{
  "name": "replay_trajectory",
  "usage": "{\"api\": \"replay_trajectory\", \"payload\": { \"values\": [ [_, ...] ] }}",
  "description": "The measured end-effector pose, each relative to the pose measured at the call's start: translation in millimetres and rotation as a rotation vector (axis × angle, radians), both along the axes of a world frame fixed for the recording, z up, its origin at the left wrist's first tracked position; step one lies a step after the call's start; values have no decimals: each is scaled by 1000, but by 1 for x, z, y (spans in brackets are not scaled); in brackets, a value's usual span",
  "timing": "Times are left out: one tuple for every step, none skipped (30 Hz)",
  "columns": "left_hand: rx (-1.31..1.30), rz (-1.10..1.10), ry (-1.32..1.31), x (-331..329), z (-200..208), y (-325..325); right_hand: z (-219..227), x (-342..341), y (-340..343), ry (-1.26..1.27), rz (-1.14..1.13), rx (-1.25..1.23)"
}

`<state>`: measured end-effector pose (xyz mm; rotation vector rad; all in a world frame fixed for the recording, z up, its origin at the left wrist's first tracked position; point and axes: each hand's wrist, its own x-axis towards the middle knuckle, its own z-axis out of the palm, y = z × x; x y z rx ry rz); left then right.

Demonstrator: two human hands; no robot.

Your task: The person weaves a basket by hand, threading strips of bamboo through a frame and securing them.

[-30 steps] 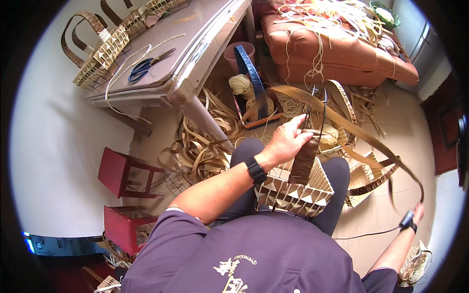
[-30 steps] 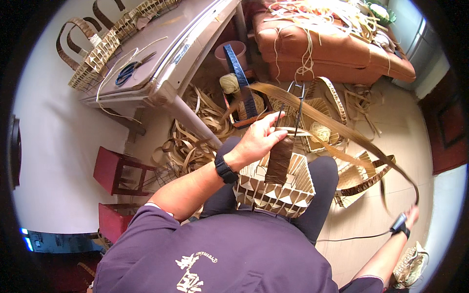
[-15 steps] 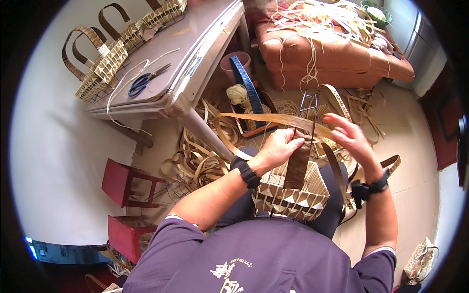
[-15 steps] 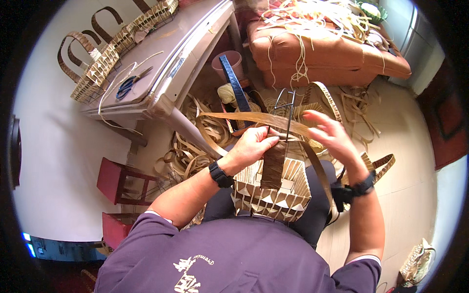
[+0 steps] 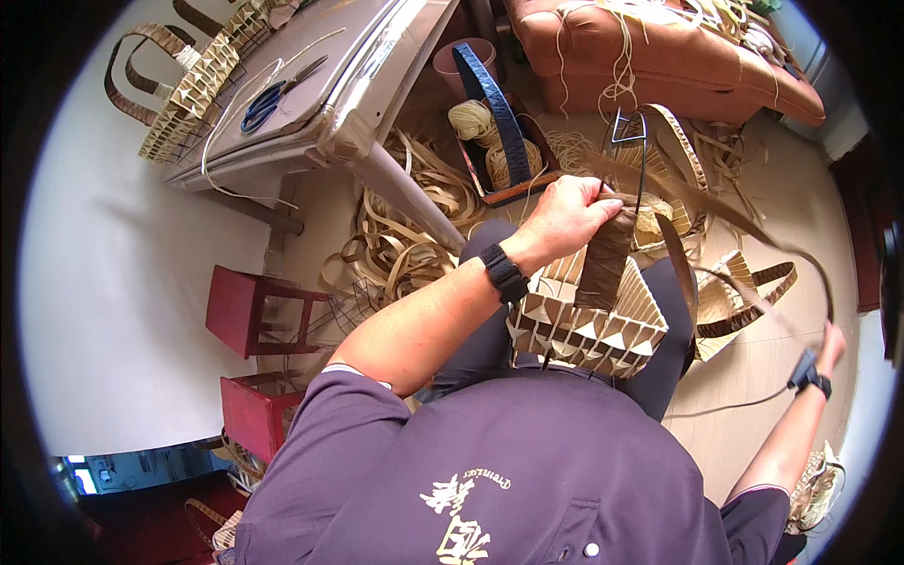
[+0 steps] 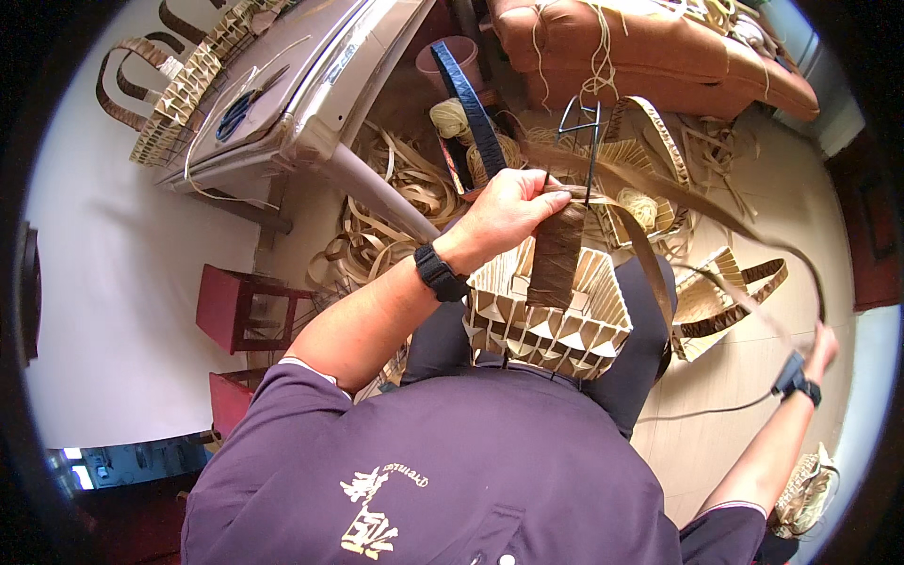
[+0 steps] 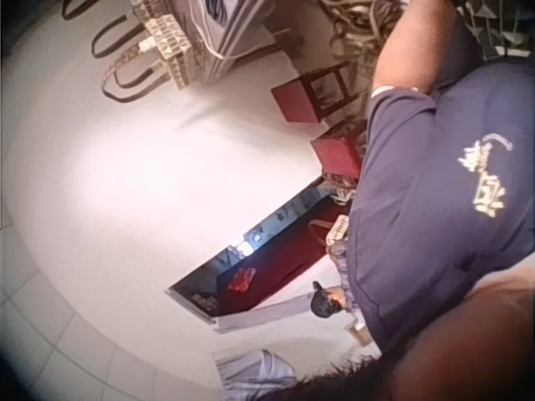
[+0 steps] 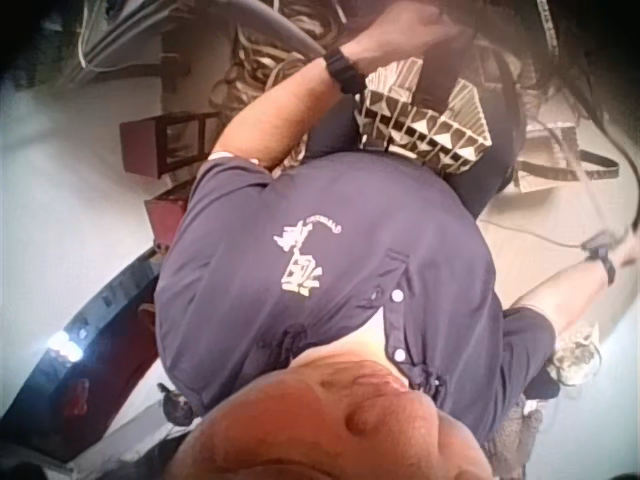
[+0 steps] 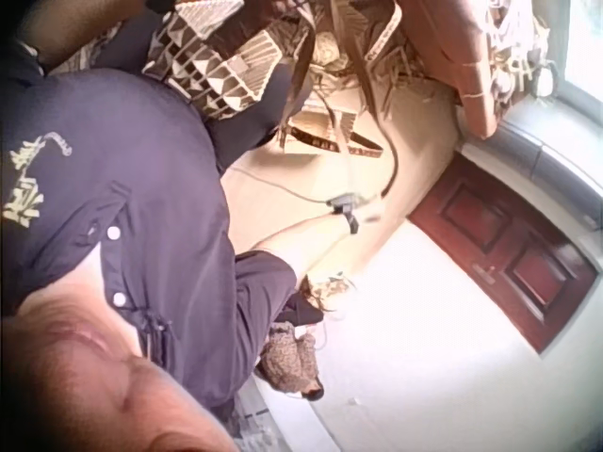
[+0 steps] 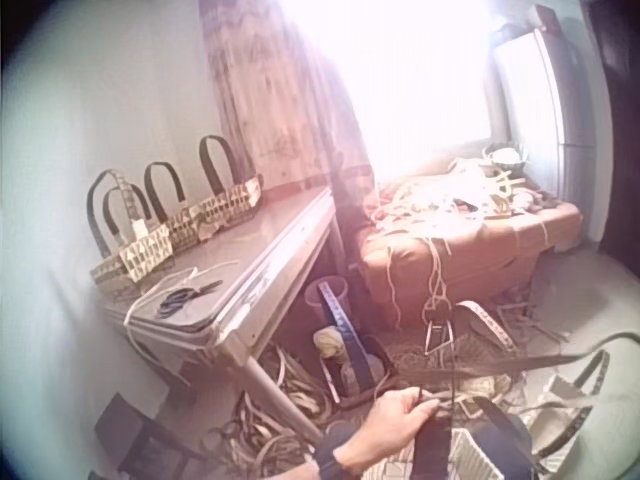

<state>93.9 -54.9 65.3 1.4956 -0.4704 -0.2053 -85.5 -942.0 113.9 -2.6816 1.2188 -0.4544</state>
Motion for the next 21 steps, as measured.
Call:
{"api": "replay_trajectory", "payload": {
  "values": [
    [101, 34, -39, -11, 24, -18, -43, -12, 7, -47, 15, 83],
    [228, 90, -18, -13, 26, -25, -108, 4, 39, -131, -503, 230],
    [222, 76, -19, -12, 23, -27, -99, -5, 46, -133, -516, 224],
    [278, 143, -23, -14, 22, -18, -131, 42, 117, -188, -248, 256],
    [326, 192, -30, -15, 22, -11, -130, 90, 218, -258, -1, 281],
    [385, 213, -39, -19, 27, -5, -88, 102, 325, -344, 223, 250],
    [365, 153, 1, -16, 29, -8, -61, 89, 329, -427, 405, 166],
    [372, 140, 43, -13, 27, 1, -18, 100, 419, -340, 586, 516],
    [313, 125, -3, -19, 19, 4, 5, 93, 481, -237, 815, 845],
    [215, 69, 70, -23, 29, -3, -16, 85, 501, -107, 839, 1045],
    [152, 54, 133, -24, 32, -1, 6, 92, 562, -47, 998, 1381],
    [80, 11, 197, -24, 35, -8, -16, 101, 580, -15, 1023, 1470],
    [119, -19, 260, -21, 27, -1, -12, 109, 612, 18, 992, 1610],
    [105, -47, 335, -21, 28, -1, -20, 116, 628, -49, 930, 1860],
    [30, -44, 404, -21, 32, -3, -26, 126, 637, -96, 790, 2003],
    [-41, -38, 477, -22, 39, -5, -32, 136, 644, -139, 639, 2148],
    [-72, -37, 536, -24, 46, -7, -37, 147, 645, -144, 584, 2182],
    [-68, -75, 575, -27, 43, -5, -35, 155, 650, -135, 532, 2215],
    [-60, -63, 583, -27, 42, -2, -28, 156, 655, -161, 550, 2193],
    [-52, -53, 590, -27, 40, 0, -29, 159, 656, -159, 558, 2194],
    [-56, -52, 589, -27, 39, 0, -28, 161, 657, -149, 615, 2184]
  ]
}}
